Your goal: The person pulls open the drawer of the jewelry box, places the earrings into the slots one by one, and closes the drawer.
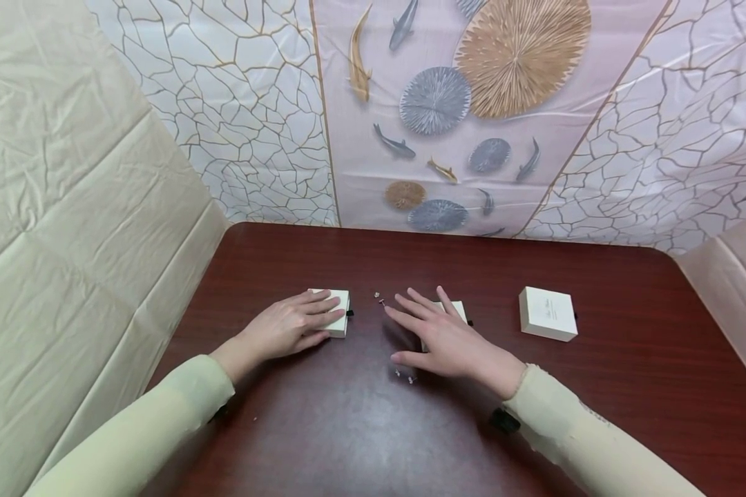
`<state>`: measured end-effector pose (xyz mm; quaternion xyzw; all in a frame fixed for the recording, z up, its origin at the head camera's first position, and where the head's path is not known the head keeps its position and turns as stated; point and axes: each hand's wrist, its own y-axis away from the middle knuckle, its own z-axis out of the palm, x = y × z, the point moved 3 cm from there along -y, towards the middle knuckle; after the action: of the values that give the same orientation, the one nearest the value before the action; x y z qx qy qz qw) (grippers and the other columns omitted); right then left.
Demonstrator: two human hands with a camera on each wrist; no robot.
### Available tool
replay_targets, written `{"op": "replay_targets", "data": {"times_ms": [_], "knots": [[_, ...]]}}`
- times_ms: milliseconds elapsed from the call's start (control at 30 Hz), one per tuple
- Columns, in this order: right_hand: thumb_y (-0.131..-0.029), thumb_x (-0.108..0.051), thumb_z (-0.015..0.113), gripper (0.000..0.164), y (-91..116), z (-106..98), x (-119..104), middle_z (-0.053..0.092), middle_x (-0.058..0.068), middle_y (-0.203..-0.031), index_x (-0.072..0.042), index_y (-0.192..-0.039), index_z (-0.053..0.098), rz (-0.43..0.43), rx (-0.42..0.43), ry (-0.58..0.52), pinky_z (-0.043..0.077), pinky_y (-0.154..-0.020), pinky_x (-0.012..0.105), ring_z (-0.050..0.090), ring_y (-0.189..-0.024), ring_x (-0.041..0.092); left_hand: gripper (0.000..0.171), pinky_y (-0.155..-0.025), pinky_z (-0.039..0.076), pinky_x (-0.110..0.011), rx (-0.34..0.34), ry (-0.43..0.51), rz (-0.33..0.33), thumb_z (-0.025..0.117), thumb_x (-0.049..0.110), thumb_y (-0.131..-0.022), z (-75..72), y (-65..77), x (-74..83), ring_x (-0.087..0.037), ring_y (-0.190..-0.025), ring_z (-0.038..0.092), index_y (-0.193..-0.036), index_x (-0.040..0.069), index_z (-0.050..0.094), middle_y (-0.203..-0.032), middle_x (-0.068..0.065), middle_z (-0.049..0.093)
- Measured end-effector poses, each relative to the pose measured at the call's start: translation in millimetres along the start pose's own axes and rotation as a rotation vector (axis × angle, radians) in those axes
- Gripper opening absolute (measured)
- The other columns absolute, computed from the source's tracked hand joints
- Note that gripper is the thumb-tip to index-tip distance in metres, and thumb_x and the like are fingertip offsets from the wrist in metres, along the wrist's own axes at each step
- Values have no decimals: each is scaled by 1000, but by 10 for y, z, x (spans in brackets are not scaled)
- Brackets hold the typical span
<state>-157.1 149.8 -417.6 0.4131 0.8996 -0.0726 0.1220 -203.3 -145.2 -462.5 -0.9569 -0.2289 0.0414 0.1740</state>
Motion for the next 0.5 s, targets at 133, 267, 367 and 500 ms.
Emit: {"op": "replay_targets", "data": {"times_ms": [133,267,367,500], "knots": [[-97,-50,76,79,-53,-14,10,42,16,-168,-14,-162,49,8,-12,-36,7,-127,73,28,-161,38,51,-114,50,-52,-9,26,-17,83,21,-94,-12,-20,-37,-35,-137,62,-141,7,71,-142,-15,69],[-99,-49,74,75,-119,-27,17,43,16,-167,-13,-161,51,4,-23,-62,7,-127,73,29,-160,39,51,-115,49,-54,-23,42,-44,83,21,-94,-17,-31,-74,-35,-138,62,-142,7,71,-143,-15,69],[-100,-49,73,73,-185,-41,23,44,16,-167,-14,-160,52,9,-34,-59,8,-127,73,29,-160,38,50,-116,48,-53,-34,53,-59,82,22,-95,-14,-50,-105,-35,-139,61,-142,8,70,-144,-14,68],[-100,-49,72,73,-288,-67,35,43,15,-167,-14,-160,52,25,-59,-60,8,-128,72,27,-161,37,50,-116,47,-53,-43,61,-71,81,22,-96,-8,-80,-144,-35,-140,60,-143,9,70,-145,-14,67]]}}
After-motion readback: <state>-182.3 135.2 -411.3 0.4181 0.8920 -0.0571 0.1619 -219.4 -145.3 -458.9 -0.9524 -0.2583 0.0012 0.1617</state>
